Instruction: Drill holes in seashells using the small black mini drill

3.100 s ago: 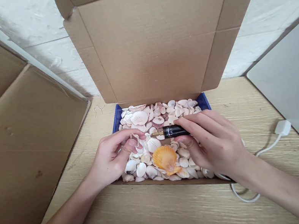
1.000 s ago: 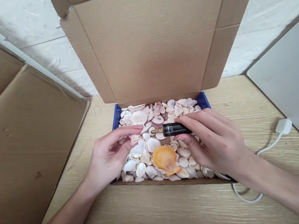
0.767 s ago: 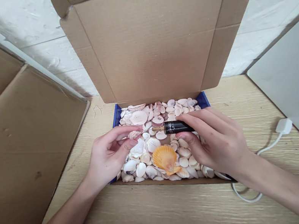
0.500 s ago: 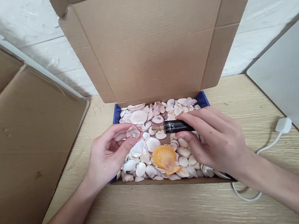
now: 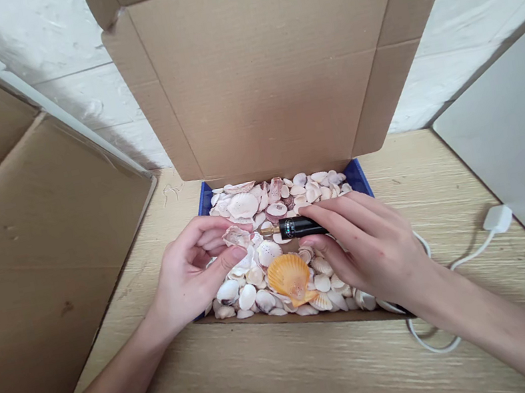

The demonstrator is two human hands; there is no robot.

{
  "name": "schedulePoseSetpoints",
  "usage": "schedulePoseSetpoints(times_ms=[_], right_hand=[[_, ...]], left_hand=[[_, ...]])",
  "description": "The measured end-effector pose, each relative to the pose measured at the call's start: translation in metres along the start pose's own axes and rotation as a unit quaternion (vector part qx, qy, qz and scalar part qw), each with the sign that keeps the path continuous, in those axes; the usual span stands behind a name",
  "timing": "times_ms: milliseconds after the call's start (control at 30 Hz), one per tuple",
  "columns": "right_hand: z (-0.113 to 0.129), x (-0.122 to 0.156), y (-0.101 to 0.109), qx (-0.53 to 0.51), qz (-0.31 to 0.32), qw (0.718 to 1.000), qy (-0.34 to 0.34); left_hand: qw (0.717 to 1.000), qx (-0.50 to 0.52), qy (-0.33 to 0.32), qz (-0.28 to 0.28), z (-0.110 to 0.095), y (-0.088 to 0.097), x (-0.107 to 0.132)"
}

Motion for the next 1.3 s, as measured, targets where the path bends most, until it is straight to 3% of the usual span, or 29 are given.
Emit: schedulePoseSetpoints(times_ms=[200,867,1033,1200,1300], right_hand=[[0.0,0.0,0.0,0.001,-0.002,1.0,-0.003],[-0.001,0.0,0.004,0.02,-0.015,1.0,-0.015],[-0.005,0.001,0.003,-0.001,-0.034,0.997,-0.063],[-0.013,0.001,0.002,-0.03,-0.056,0.99,-0.122],[-0.015,0.001,0.002,-0.044,-0.051,0.989,-0.134]], left_hand=[[0.999,-0.034,0.034,-0.012,0.0,-0.001,0.001],[0.993,-0.117,-0.015,-0.01,0.001,0.002,0.002],[0.99,-0.136,-0.007,-0.041,-0.002,0.001,0.0],[0.992,-0.12,0.01,-0.022,0.003,0.002,0.0],[0.986,-0.161,0.014,-0.028,0.005,0.002,0.003]])
Point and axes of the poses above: each hand's wrist, its own x-axis away from the middle knuckle, its own y-axis out of the back of the hand, z = x × y, the point moved 2 cm from there along -x, towards the middle knuckle, and after that the axes turned 10 degrees about y, right-handed, at the moved point
